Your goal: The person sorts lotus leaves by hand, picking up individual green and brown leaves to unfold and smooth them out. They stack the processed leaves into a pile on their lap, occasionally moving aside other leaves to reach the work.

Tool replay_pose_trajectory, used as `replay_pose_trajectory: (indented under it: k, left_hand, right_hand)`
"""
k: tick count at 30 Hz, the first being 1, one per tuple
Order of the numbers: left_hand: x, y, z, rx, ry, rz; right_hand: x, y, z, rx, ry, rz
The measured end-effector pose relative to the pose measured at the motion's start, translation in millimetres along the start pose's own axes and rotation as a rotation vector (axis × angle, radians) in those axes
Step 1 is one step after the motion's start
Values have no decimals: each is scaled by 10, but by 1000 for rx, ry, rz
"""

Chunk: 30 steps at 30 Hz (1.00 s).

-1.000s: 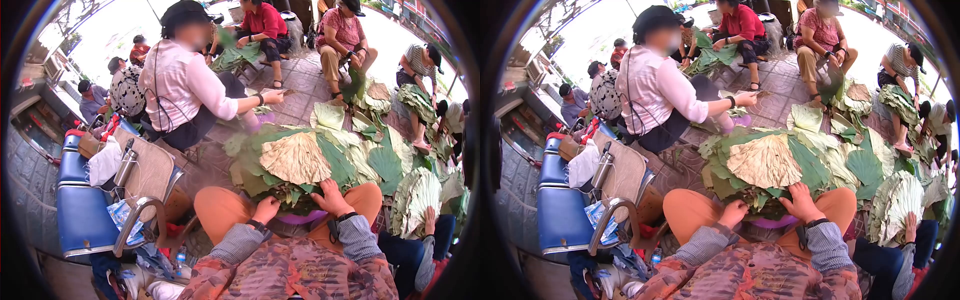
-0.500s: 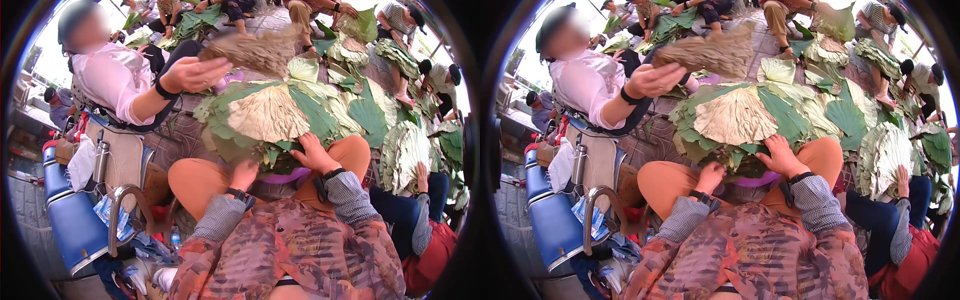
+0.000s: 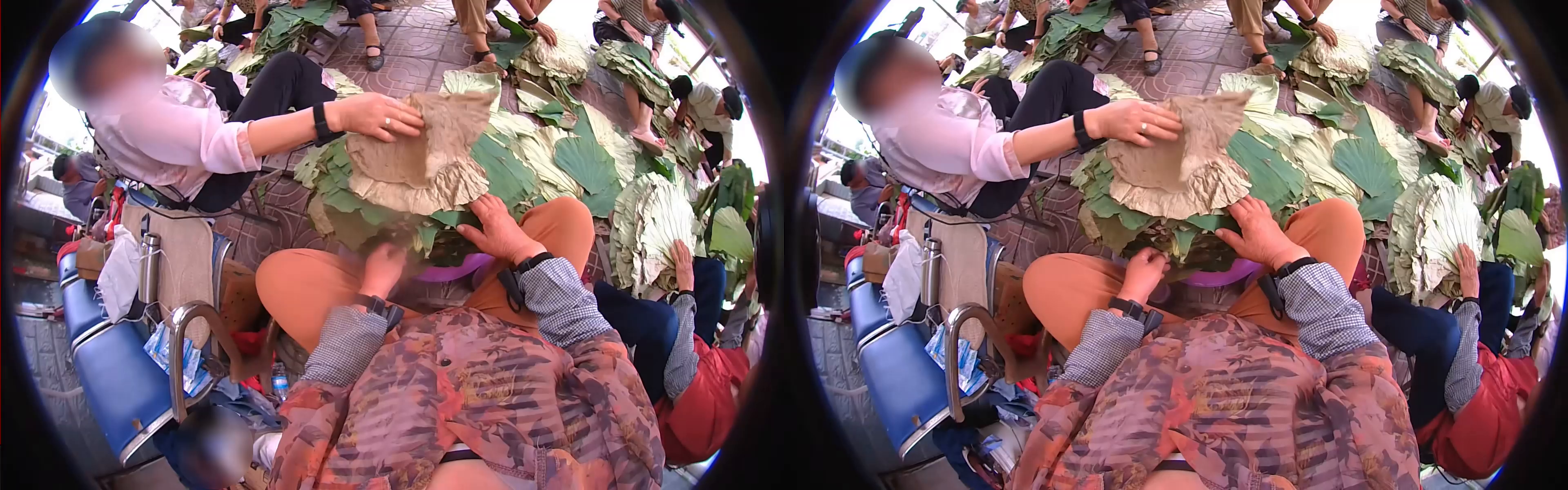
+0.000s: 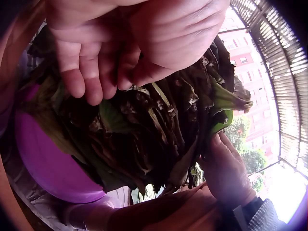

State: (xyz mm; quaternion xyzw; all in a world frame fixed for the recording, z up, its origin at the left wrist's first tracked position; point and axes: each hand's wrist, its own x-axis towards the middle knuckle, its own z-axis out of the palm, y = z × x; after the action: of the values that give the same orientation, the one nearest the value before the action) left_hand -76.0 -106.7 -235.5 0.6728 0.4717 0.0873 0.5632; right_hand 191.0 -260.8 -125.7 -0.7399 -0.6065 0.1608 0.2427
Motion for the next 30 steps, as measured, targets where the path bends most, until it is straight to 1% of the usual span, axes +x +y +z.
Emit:
replay_pose_trajectory:
  k: [3,7,10,13,17,19,21,22,23,25,26,28,30]
  left_hand:
    - [-26,49,-6,18,-5,-17]
    - [-27,14,2,-6,2,14]
    - [-5,0,11,-18,1,15]
    - [-9,-18,7,-19,-1,3]
    - [41,-98,17,0,9,23]
    - [8,-32,9,-9,9,16]
    - [-30,17,0,-27,3,-14]
    - [-26,-26,-5,-39,19,-23]
    - [-20,-35,4,-52,18,-20]
    - [-103,150,-30,-59,-11,-35]
    - [-168,281,-32,-100,-17,-78]
    - [-144,227,-22,-131,-29,-44]
    - [-148,265,-35,-147,-25,-51]
  right_hand:
    - [-9,-19,8,21,47,-11]
    - [-5,-24,28,22,78,-14]
    - [-3,-10,-1,13,7,13]
    - [-5,-39,-20,54,12,25]
    - [-14,-46,-25,9,4,33]
    - [-19,-59,-33,6,15,27]
    - [14,-24,24,29,52,-22]
    - [21,8,45,37,77,-39]
    - [25,48,67,15,48,-38]
    - [13,71,48,-49,-3,4]
    - [-14,54,29,-36,39,-8]
    - [-15,43,60,-21,97,-44]
    - [-26,60,39,12,74,-34]
